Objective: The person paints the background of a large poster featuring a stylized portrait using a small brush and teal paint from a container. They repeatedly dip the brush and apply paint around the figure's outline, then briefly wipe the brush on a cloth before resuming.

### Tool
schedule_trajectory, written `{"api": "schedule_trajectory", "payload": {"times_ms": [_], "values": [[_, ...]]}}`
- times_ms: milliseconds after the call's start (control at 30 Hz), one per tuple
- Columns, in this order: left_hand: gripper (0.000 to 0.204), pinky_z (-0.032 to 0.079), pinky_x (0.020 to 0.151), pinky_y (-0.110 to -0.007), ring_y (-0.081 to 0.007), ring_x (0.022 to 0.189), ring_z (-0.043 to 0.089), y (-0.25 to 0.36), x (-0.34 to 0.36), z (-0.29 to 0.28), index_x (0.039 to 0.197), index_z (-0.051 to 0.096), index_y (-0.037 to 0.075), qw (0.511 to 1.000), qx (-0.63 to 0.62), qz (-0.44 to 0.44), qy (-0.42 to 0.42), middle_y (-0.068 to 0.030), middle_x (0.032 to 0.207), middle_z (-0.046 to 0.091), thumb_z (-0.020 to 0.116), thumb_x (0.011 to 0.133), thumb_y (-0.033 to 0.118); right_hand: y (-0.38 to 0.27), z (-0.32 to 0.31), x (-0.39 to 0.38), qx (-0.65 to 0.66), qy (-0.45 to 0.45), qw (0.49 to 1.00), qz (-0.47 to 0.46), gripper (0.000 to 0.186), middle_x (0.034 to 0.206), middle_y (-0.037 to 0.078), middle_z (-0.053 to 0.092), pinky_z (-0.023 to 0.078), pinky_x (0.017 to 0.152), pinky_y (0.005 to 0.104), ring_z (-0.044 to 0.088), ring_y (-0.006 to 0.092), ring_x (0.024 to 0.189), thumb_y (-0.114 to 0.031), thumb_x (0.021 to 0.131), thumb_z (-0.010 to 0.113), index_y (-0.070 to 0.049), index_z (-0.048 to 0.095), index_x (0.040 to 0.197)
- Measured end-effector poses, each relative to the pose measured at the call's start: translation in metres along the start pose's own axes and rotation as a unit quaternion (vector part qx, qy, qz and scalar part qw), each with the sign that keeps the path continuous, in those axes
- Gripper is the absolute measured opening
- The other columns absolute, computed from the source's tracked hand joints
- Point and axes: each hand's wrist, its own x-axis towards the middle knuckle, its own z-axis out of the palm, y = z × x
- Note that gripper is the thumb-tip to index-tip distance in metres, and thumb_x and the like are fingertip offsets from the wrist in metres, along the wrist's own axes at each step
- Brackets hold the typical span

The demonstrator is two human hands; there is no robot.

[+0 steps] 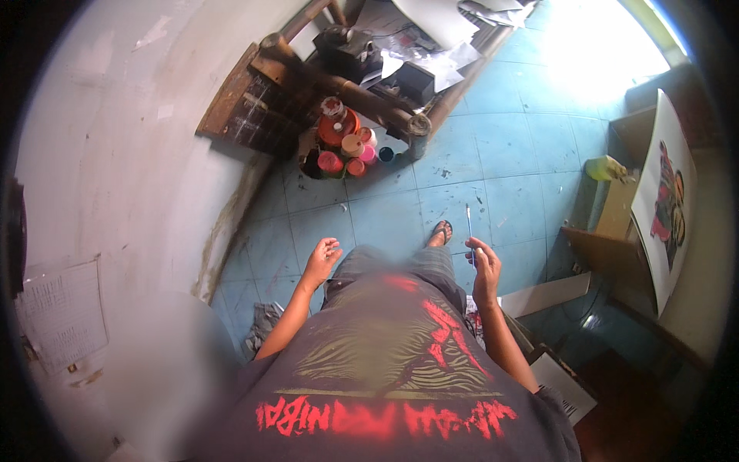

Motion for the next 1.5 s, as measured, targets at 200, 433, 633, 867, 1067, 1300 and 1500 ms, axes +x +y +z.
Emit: {"api": "schedule_trajectory", "payload": {"times_ms": [200,433,633,867,1067,1300,1500], "values": [[0.046,0.050,0.089,-0.032,-0.0231,0.106,0.062,-0.064,-0.025,-0.057,0.124,0.050,-0.002,0.983,-0.079,-0.075,0.145,-0.0207,0.124,0.059,0.070,0.089,0.018,0.029,0.069,0.066,-0.168,-0.024,0.983,0.070,0.025,0.098,0.009,0.069,0.050,0.068,0.0253,0.062,0.0115,0.079,-0.004,0.090,0.062,0.004,0.062,0.114],[0.046,0.050,0.086,-0.035,-0.0242,0.102,0.063,-0.161,0.039,-0.214,0.120,0.053,0.000,0.955,-0.027,-0.216,0.203,-0.0185,0.120,0.062,0.070,0.088,0.027,0.115,0.192,0.078,-0.193,0.004,0.965,0.177,0.024,0.094,0.006,0.067,0.046,0.060,0.0235,0.060,0.0108,0.070,-0.001,0.091,0.059,-0.001,0.057,0.115],[0.052,0.048,0.091,-0.043,-0.0375,0.109,0.060,-0.279,0.240,-0.315,0.116,0.055,0.000,0.956,0.243,-0.139,0.084,-0.0205,0.115,0.063,0.070,0.084,0.038,0.212,0.319,0.058,-0.155,0.019,0.951,0.266,0.018,0.097,0.005,0.065,0.047,0.066,0.0224,0.058,0.0090,0.075,-0.002,0.094,0.054,-0.001,0.056,0.112],[0.059,0.044,0.099,-0.044,-0.0412,0.119,0.052,-0.352,0.495,-0.298,0.128,0.052,-0.001,0.960,0.265,-0.063,0.066,-0.0247,0.128,0.057,0.069,0.084,0.036,0.284,0.424,0.070,-0.148,0.038,0.931,0.331,0.011,0.090,0.006,0.064,0.049,0.065,0.0234,0.058,0.0101,0.071,-0.001,0.096,0.053,-0.001,0.055,0.106],[0.061,0.043,0.099,-0.045,-0.0403,0.120,0.053,-0.456,0.646,-0.250,0.132,0.051,0.004,0.945,0.305,0.017,0.119,-0.0248,0.128,0.056,0.065,0.085,0.040,0.329,0.406,0.080,-0.307,0.001,0.904,0.297,0.014,0.085,0.007,0.064,0.048,0.062,0.0229,0.058,0.0097,0.067,0.004,0.093,0.050,0.001,0.055,0.106],[0.040,0.048,0.081,-0.049,-0.0408,0.097,0.062,-0.460,0.643,-0.247,0.102,0.064,0.001,0.940,0.341,-0.001,0.026,-0.0245,0.099,0.066,0.061,0.087,0.038,0.330,0.398,0.079,-0.353,-0.009,0.902,0.250,0.014,0.083,0.007,0.064,0.046,0.059,0.0214,0.056,0.0086,0.065,0.004,0.092,0.051,0.001,0.055,0.104],[0.030,0.046,0.069,-0.044,-0.0403,0.077,0.062,-0.300,0.461,-0.308,0.085,0.059,-0.007,0.983,0.162,-0.038,0.076,-0.0255,0.080,0.062,0.065,0.084,0.022,0.301,0.440,0.123,-0.282,-0.102,0.942,0.149,0.015,0.083,0.005,0.062,0.041,0.054,0.0194,0.049,0.0052,0.060,0.005,0.092,0.048,0.001,0.057,0.104]]}}
